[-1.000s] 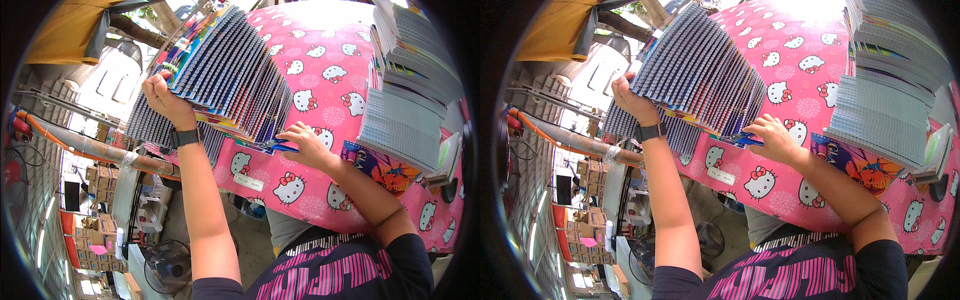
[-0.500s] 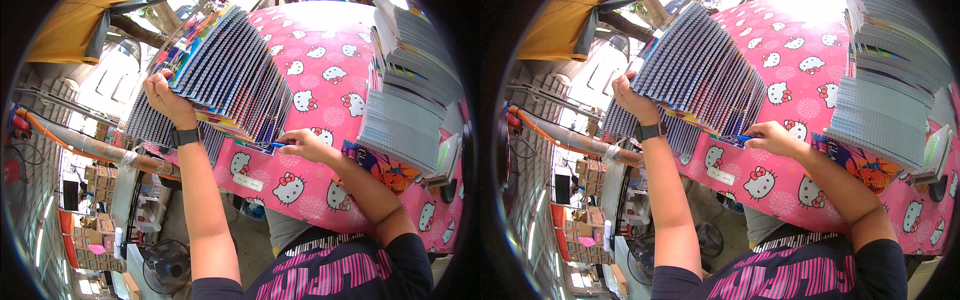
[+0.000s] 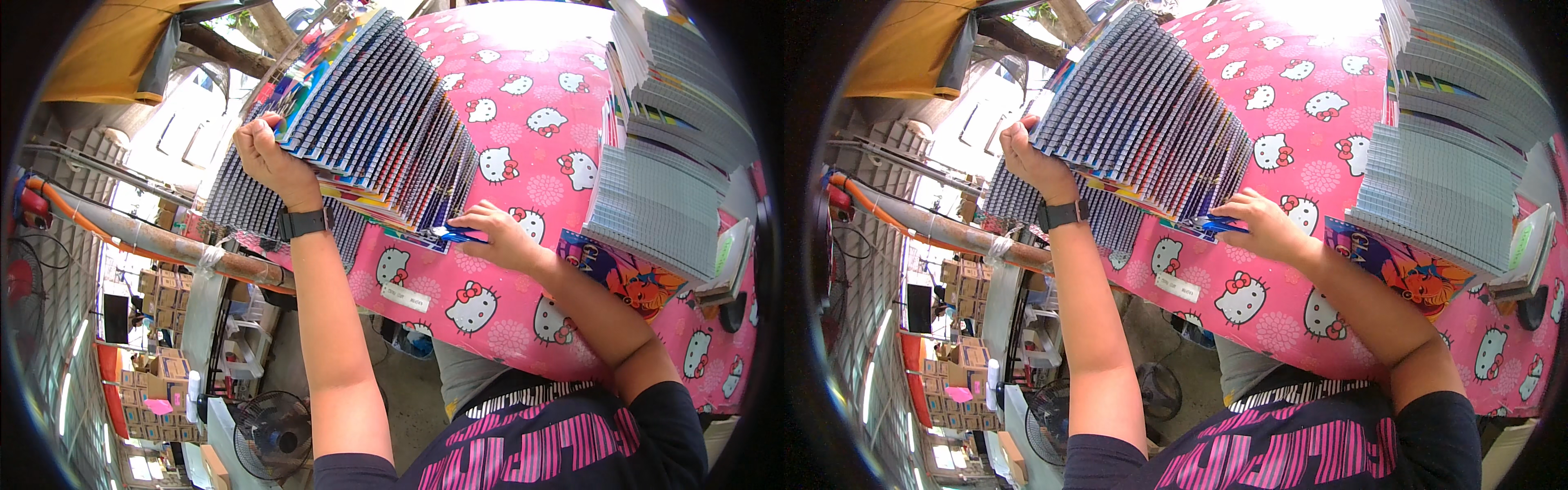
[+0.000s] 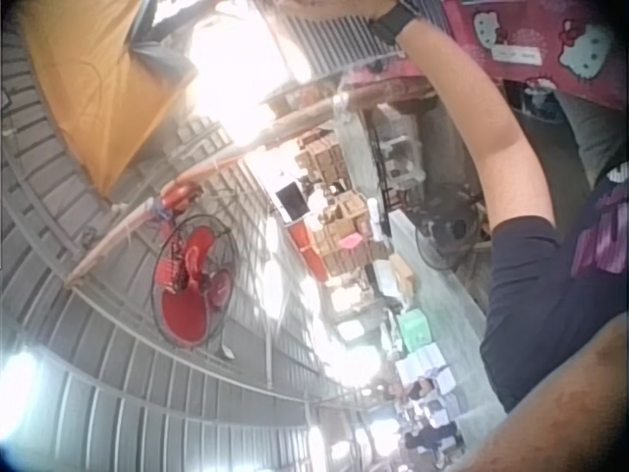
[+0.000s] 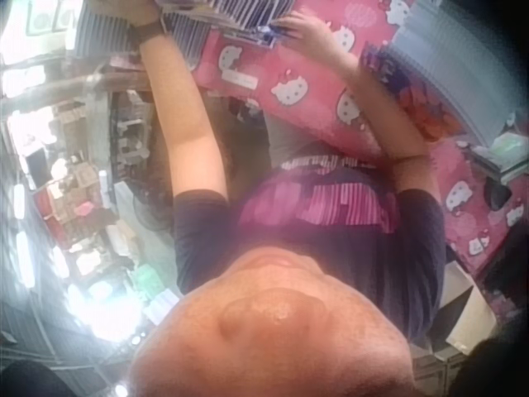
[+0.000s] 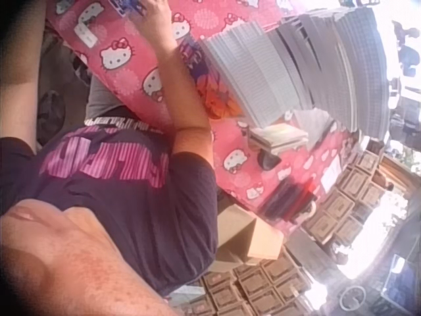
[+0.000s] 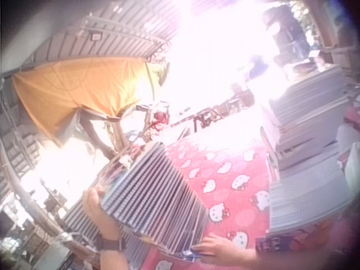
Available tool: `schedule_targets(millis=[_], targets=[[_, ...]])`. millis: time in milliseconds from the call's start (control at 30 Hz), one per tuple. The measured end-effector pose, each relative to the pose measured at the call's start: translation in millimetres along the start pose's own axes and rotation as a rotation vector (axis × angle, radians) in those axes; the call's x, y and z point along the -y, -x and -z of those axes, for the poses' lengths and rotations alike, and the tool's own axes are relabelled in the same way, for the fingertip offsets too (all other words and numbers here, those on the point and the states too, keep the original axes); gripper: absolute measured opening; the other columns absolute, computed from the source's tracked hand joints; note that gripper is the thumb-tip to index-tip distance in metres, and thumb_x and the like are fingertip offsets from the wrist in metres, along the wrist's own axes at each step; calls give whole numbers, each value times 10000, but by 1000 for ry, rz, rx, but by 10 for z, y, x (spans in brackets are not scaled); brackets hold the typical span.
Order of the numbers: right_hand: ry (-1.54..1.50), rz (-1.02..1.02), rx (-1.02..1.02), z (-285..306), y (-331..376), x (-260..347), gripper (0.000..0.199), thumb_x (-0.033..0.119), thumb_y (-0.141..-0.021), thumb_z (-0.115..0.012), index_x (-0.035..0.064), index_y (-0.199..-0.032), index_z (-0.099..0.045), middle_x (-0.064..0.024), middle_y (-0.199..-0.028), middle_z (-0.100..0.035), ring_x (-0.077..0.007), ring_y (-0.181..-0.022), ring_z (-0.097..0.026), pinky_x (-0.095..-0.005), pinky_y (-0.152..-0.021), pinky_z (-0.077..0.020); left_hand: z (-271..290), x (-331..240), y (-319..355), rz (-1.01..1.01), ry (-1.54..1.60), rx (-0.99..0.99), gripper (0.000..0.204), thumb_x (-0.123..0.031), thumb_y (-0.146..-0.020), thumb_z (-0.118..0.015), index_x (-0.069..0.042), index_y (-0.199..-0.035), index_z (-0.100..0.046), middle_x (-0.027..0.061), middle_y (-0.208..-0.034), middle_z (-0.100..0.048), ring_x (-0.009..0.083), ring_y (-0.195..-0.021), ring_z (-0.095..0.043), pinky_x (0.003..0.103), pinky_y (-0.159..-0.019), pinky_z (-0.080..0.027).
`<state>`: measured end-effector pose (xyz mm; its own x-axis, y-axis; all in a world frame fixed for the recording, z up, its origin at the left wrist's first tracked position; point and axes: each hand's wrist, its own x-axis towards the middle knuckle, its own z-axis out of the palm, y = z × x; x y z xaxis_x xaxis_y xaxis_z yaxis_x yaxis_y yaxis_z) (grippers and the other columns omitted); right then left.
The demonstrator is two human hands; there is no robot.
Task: The person uses a blue hand tool to trim the metal spiral coils on a stack of notebooks. They handle a stack of notebooks, cutting the end of each coil before setting the items down.
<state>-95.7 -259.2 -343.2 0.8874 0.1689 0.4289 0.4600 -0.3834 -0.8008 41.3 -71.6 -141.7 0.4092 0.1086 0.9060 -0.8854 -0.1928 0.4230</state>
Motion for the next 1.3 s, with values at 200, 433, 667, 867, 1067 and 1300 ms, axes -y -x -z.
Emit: schedule_targets(millis=[200,433,667,867,1067,1300], targets=[[123,55,5,-3,42,17,394,193,-723,-703,78,-1090,-612,-60,-978,-599,-236,-975,-512,-379,-876,-399,16,16,2,9,11,1,313,-246,-914,-437,-2,-738,-523,80,-801,-514,165,-768,-482,321,-754,-387],[326,186,-129,-61,28,-12,419,174,-719,-698,85,-1116,-598,-61,-987,-587,-239,-972,-504,-385,-867,-392,23,15,-4,-1,-21,-1,317,-247,-913,-436,-1,-734,-527,80,-796,-511,168,-780,-481,326,-761,-384],[-449,-437,231,35,-31,133,402,138,-708,-722,73,-1092,-622,-78,-981,-602,-244,-932,-532,-370,-871,-417,43,27,9,5,-1,-1,313,-243,-913,-438,-1,-733,-522,80,-808,-513,164,-779,-484,324,-759,-386],[150,27,-47,-1,52,18,412,193,-716,-710,83,-1099,-606,-71,-1025,-583,-255,-1011,-492,-398,-889,-408,12,-13,5,-3,-31,2,310,-239,-918,-434,-3,-735,-516,82,-806,-517,162,-774,-486,323,-758,-387],[259,85,-80,-72,49,-28,475,203,-694,-735,104,-1133,-586,-64,-1053,-566,-250,-1031,-475,-405,-891,-387,10,-12,-1,17,-5,4,310,-239,-918,-433,-2,-736,-518,83,-809,-517,166,-781,-488,326,-762,-390],[242,121,-107,-85,40,-38,441,177,-706,-730,99,-1120,-597,-57,-1036,-578,-234,-1008,-493,-396,-887,-390,14,4,-2,3,-13,1,330,-271,-920,-441,-7,-738,-519,84,-810,-518,158,-774,-490,327,-760,-392]])
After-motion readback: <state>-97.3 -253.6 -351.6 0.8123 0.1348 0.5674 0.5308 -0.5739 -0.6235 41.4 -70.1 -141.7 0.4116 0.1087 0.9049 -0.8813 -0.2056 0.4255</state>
